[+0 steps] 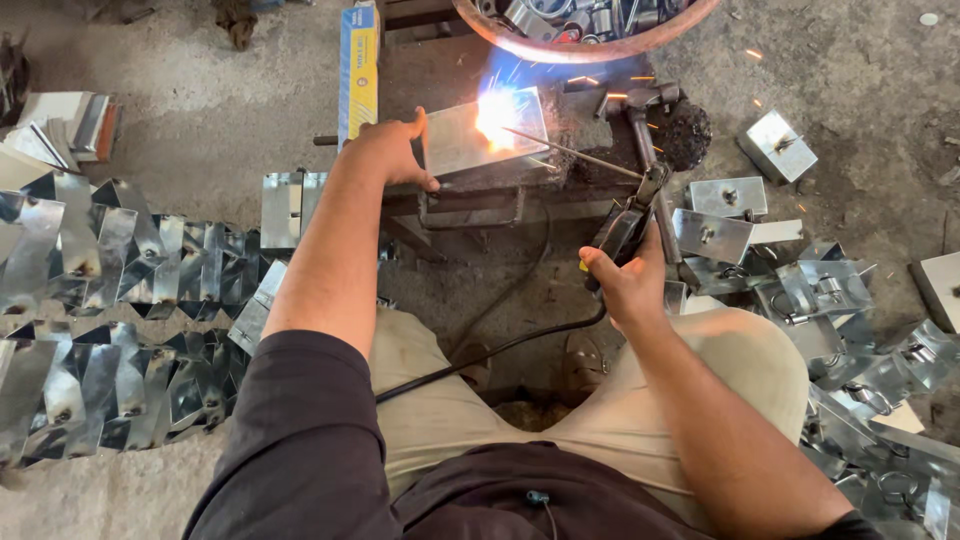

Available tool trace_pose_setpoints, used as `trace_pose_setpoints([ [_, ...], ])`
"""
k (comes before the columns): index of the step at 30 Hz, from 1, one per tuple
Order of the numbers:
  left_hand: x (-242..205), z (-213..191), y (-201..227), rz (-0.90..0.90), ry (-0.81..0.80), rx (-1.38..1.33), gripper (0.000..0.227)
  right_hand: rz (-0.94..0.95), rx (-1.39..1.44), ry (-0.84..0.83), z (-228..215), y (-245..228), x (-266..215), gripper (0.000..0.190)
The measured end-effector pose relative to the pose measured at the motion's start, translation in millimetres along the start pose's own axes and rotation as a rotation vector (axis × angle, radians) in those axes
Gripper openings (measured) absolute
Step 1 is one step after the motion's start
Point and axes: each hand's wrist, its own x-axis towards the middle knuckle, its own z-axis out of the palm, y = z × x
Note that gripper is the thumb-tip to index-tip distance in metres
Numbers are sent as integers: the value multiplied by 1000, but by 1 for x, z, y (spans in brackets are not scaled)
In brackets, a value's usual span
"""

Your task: The person welds metal eye bolts onto rectangular metal plates using a handheld welding tool. They repeatedly pick up plates and bolts, position them, weld, and place the finished units aside.

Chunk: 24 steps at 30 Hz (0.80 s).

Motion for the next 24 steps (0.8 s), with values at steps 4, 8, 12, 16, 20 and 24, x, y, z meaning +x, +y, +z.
trace_pose_setpoints([
  [4,-3,0,-2,25,42,7,134,4,4,-3,1,-2,0,50],
  [8,-2,3,-3,38,50,4,134,-6,-6,3,1,-5,-2,49],
  [12,-1,2,-5,33,43,-7,132,79,12,47,1,-5,-3,58],
  [16,1,4,-4,26,36,7,134,34,17,1,-1,1,-1,49],
  [20,7,10,-7,41,43,0,135,13,32,-6,-5,5,1,54],
  [24,7,12,-13,171,129,-44,137,42,41,-26,-4,5,-1,54],
])
